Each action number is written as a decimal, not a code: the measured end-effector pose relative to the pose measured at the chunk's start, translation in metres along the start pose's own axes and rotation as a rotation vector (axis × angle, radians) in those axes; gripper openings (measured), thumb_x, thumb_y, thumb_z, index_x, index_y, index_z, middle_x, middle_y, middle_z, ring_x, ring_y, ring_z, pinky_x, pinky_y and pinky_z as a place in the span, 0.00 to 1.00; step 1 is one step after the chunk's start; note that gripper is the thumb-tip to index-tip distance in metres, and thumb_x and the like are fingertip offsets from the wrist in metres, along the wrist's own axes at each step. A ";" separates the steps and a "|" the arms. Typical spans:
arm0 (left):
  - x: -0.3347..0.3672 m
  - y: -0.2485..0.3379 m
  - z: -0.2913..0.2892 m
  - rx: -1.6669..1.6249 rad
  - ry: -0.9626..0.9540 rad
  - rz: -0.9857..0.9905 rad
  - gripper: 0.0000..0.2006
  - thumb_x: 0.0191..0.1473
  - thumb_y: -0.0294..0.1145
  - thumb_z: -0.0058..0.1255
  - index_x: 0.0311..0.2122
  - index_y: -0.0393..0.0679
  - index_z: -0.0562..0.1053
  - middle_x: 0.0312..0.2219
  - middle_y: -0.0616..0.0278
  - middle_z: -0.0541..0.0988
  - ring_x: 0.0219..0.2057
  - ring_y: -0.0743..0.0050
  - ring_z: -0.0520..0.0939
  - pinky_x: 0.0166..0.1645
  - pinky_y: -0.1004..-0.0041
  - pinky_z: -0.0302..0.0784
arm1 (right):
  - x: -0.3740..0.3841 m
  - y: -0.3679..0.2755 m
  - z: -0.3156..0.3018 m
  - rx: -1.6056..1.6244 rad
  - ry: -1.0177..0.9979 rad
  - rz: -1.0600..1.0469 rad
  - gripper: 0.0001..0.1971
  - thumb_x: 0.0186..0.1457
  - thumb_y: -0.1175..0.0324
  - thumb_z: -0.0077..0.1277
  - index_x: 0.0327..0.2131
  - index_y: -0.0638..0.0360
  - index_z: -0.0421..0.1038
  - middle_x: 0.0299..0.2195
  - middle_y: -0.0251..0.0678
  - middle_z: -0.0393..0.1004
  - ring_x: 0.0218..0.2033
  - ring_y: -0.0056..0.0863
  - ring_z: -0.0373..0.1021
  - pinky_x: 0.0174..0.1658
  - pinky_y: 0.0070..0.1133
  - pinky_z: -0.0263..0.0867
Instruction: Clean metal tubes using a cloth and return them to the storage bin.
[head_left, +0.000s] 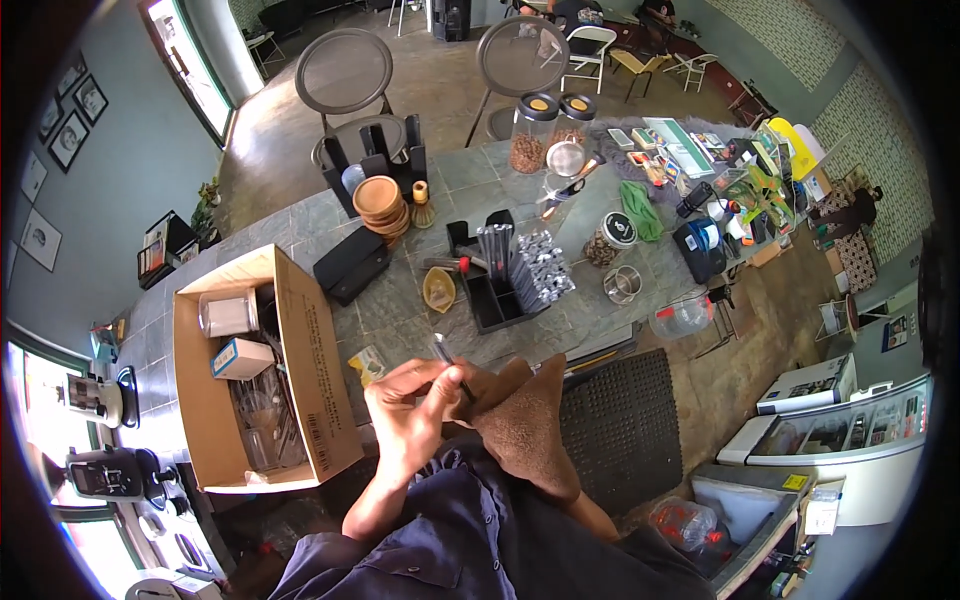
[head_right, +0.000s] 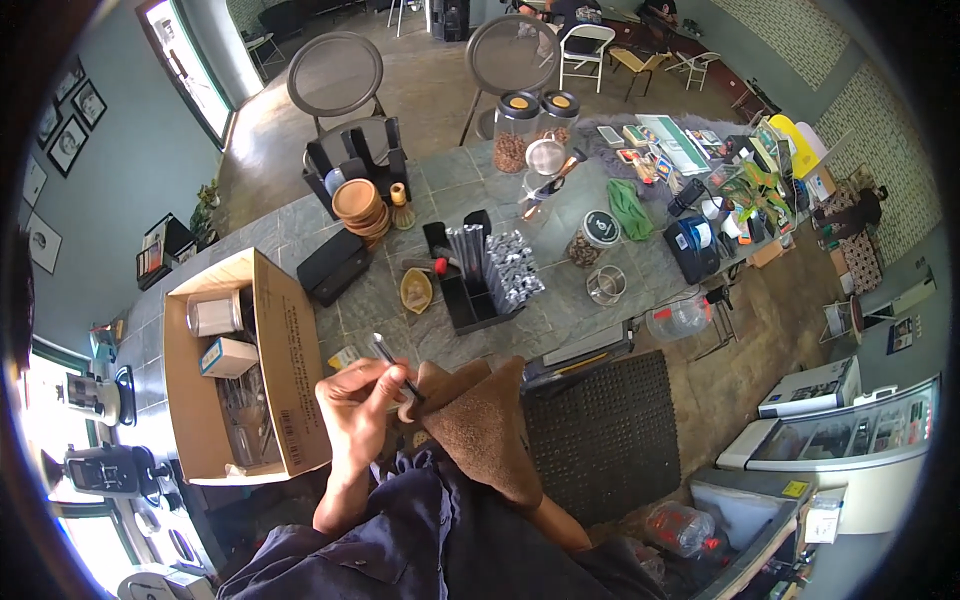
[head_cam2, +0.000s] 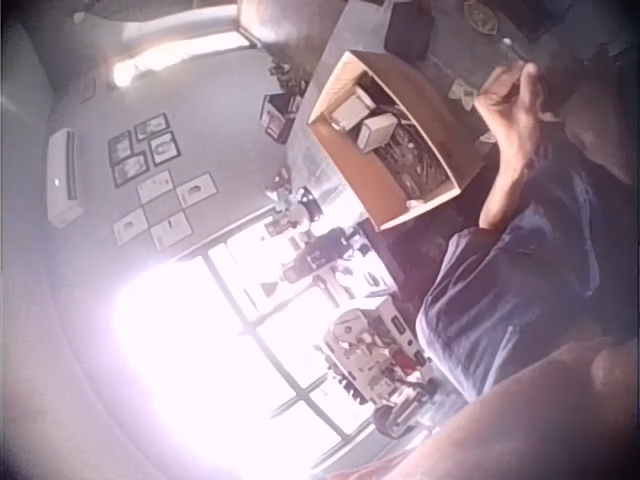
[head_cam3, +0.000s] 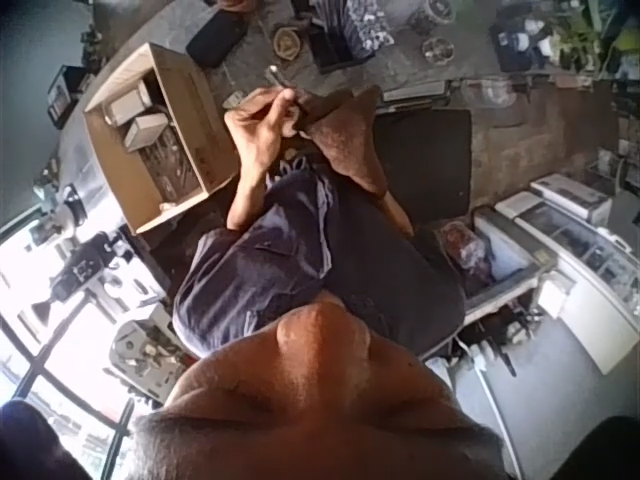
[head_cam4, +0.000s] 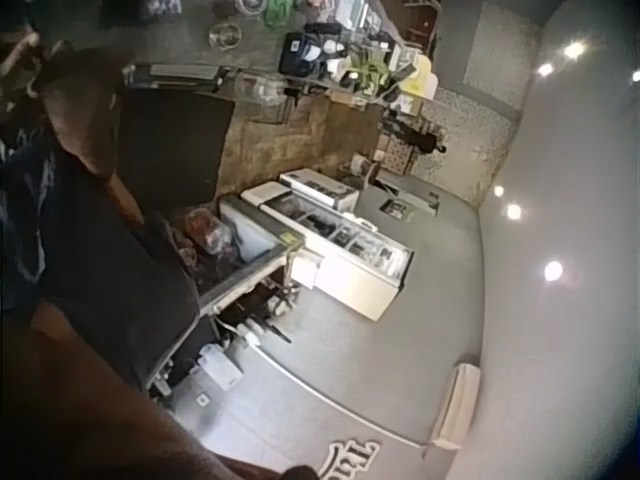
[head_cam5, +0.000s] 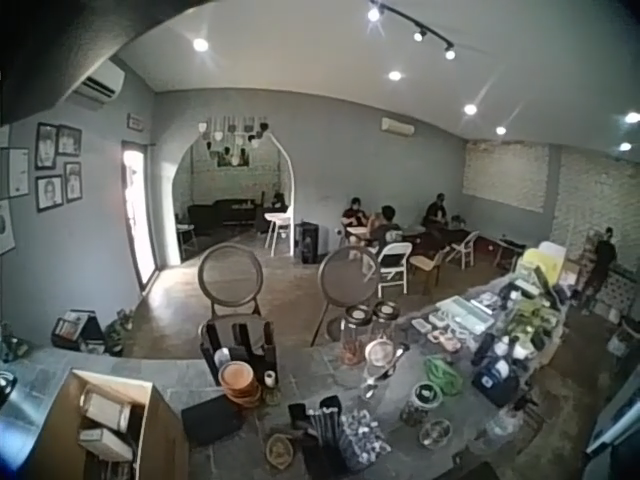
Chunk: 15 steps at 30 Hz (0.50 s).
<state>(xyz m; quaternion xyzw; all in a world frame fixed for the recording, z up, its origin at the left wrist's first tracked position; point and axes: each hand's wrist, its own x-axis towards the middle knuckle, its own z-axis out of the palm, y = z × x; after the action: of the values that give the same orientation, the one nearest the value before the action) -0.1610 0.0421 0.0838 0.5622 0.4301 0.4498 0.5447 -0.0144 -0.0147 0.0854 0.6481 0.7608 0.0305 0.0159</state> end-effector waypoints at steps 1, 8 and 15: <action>0.008 0.003 0.007 -0.025 0.026 -0.002 0.06 0.61 0.25 0.62 0.38 0.32 0.84 0.30 0.58 0.85 0.26 0.79 0.82 0.33 0.79 0.78 | 0.000 0.013 -0.013 -0.027 0.000 -0.030 0.12 0.52 0.63 0.62 0.41 0.34 0.76 0.41 0.20 0.67 0.36 0.29 0.67 0.35 0.39 0.58; 0.065 0.016 0.052 -0.062 0.149 0.101 0.09 0.64 0.29 0.60 0.40 0.32 0.84 0.30 0.56 0.85 0.26 0.78 0.81 0.32 0.78 0.79 | -0.010 0.072 -0.004 0.027 -0.171 -0.019 0.18 0.48 0.62 0.64 0.43 0.33 0.71 0.40 0.18 0.62 0.35 0.30 0.66 0.39 0.43 0.62; 0.138 -0.012 0.083 0.118 0.489 0.483 0.07 0.65 0.26 0.57 0.41 0.36 0.84 0.30 0.63 0.86 0.26 0.85 0.79 0.30 0.82 0.75 | -0.016 0.116 0.013 0.149 -0.140 -0.087 0.14 0.48 0.61 0.63 0.39 0.41 0.72 0.31 0.24 0.67 0.35 0.31 0.69 0.37 0.39 0.60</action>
<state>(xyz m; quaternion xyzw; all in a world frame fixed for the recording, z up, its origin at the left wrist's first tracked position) -0.0485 0.1582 0.0764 0.5536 0.4277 0.6616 0.2699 0.1035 -0.0117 0.0799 0.6144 0.7853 -0.0720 0.0222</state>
